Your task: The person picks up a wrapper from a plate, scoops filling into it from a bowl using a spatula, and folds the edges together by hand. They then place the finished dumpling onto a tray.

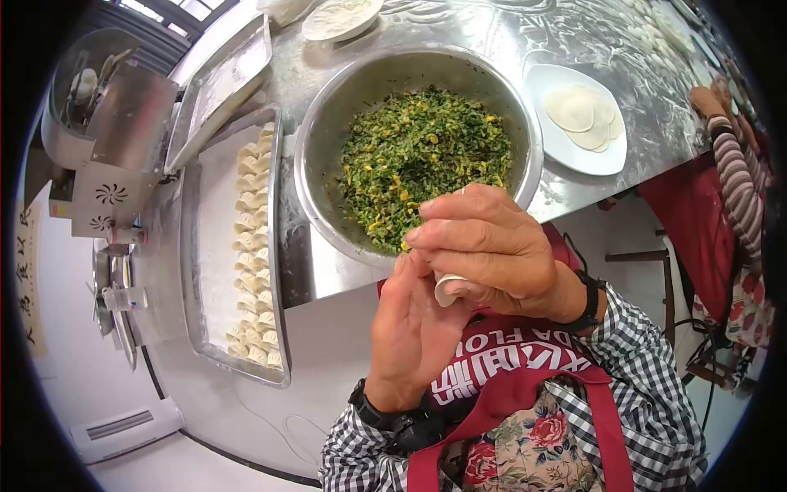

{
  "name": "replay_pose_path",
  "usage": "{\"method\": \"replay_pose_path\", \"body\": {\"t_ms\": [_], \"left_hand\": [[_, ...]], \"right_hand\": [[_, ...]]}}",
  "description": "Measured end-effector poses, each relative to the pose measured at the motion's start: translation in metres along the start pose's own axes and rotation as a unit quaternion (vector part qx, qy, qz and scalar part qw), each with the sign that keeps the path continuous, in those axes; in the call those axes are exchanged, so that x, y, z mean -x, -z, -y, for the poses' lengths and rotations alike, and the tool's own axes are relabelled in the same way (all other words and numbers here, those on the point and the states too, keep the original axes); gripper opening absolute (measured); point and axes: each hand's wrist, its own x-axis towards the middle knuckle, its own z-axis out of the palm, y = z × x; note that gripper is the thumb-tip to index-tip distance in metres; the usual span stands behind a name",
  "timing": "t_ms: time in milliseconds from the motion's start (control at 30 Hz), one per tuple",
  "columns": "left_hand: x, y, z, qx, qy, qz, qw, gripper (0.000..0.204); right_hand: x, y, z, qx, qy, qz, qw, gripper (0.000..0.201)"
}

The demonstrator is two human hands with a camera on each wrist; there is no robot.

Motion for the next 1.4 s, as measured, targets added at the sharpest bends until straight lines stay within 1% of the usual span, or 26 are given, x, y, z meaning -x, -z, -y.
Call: {"method": "replay_pose_path", "body": {"t_ms": [67,100,167,200,267,400,467,500,567,600,667,800,867,900,967,1000,1033,1100,1133,1167,1233,1300,1367,1400], "left_hand": [[0.001,-0.001,0.0,0.032,0.002,-0.075,0.997,0.043],[-0.001,-0.002,0.003,0.043,0.005,-0.073,0.996,0.043],[-0.002,-0.008,0.0,0.027,0.03,-0.056,0.998,0.043],[-0.002,-0.006,0.0,0.026,0.029,-0.056,0.998,0.043],[-0.002,-0.001,0.0,0.059,0.037,-0.031,0.997,0.044],[-0.003,0.005,0.0,0.051,0.034,-0.021,0.998,0.043],[-0.002,0.016,-0.001,0.087,0.044,0.024,0.995,0.039],[-0.001,0.014,0.0,0.087,0.044,0.024,0.995,0.039],[-0.001,0.009,0.003,0.129,0.013,-0.003,0.992,0.037],[-0.001,0.007,0.003,0.129,0.012,-0.003,0.992,0.037],[-0.001,0.004,0.003,0.076,0.001,-0.039,0.996,0.037],[-0.002,0.002,0.002,0.071,0.0,-0.056,0.996,0.037],[-0.002,0.003,0.0,0.093,0.012,-0.064,0.994,0.038],[-0.001,0.003,-0.002,0.09,0.0,-0.071,0.993,0.038],[0.001,0.002,-0.007,0.045,0.016,-0.018,0.999,0.034],[0.003,0.004,-0.013,0.043,0.014,-0.025,0.999,0.034],[0.005,0.005,-0.018,0.038,0.003,-0.03,0.999,0.034],[0.01,0.007,-0.029,-0.073,-0.076,-0.026,0.994,0.041],[0.014,0.01,-0.039,-0.094,-0.1,-0.054,0.989,0.044],[0.019,0.014,-0.049,-0.135,-0.137,-0.08,0.978,0.043],[0.033,0.028,-0.072,-0.173,-0.197,-0.124,0.957,0.041],[0.05,0.045,-0.099,-0.201,-0.247,-0.145,0.937,0.039],[0.069,0.054,-0.129,-0.257,-0.296,-0.189,0.9,0.036],[0.078,0.062,-0.145,-0.308,-0.323,-0.23,0.865,0.033]], "right_hand": [[-0.003,0.0,0.002,0.041,-0.005,-0.004,0.999,0.042],[-0.002,0.002,0.003,0.045,-0.008,0.005,0.999,0.042],[-0.002,-0.001,0.007,0.0,-0.064,-0.03,0.997,0.046],[-0.001,-0.001,0.005,0.0,-0.063,-0.031,0.998,0.046],[0.001,0.0,0.002,-0.003,-0.036,-0.03,0.999,0.047],[-0.002,-0.001,0.005,0.005,-0.025,-0.028,0.999,0.046],[-0.004,-0.002,0.008,0.02,-0.025,-0.031,0.999,0.038],[-0.004,-0.002,0.008,0.02,-0.024,-0.031,0.999,0.038],[-0.003,-0.004,0.006,0.043,-0.002,-0.021,0.999,0.031],[-0.003,-0.003,0.007,0.043,-0.002,-0.021,0.999,0.031],[-0.004,-0.003,0.008,0.056,-0.01,-0.011,0.998,0.029],[-0.005,-0.004,0.009,0.063,-0.007,0.003,0.998,0.031],[-0.01,-0.003,0.012,0.075,-0.025,-0.001,0.997,0.029],[-0.011,-0.004,0.013,0.063,-0.017,-0.002,0.998,0.029],[-0.012,-0.003,0.014,0.017,-0.067,-0.007,0.998,0.036],[-0.01,0.0,0.012,0.015,-0.066,0.008,0.998,0.037],[-0.008,0.003,0.011,0.004,-0.058,0.007,0.998,0.037],[-0.004,0.007,0.008,-0.006,-0.077,0.001,0.997,0.033],[-0.002,0.009,0.009,-0.017,-0.094,-0.009,0.995,0.031],[0.001,0.01,0.008,-0.028,-0.112,-0.017,0.993,0.029],[0.006,0.011,0.005,-0.043,-0.105,-0.028,0.993,0.025],[0.01,0.015,0.007,-0.024,-0.142,-0.027,0.989,0.021],[0.013,0.019,0.007,-0.021,-0.151,-0.026,0.988,0.02],[0.015,0.021,0.005,-0.012,-0.155,-0.032,0.987,0.019]]}}
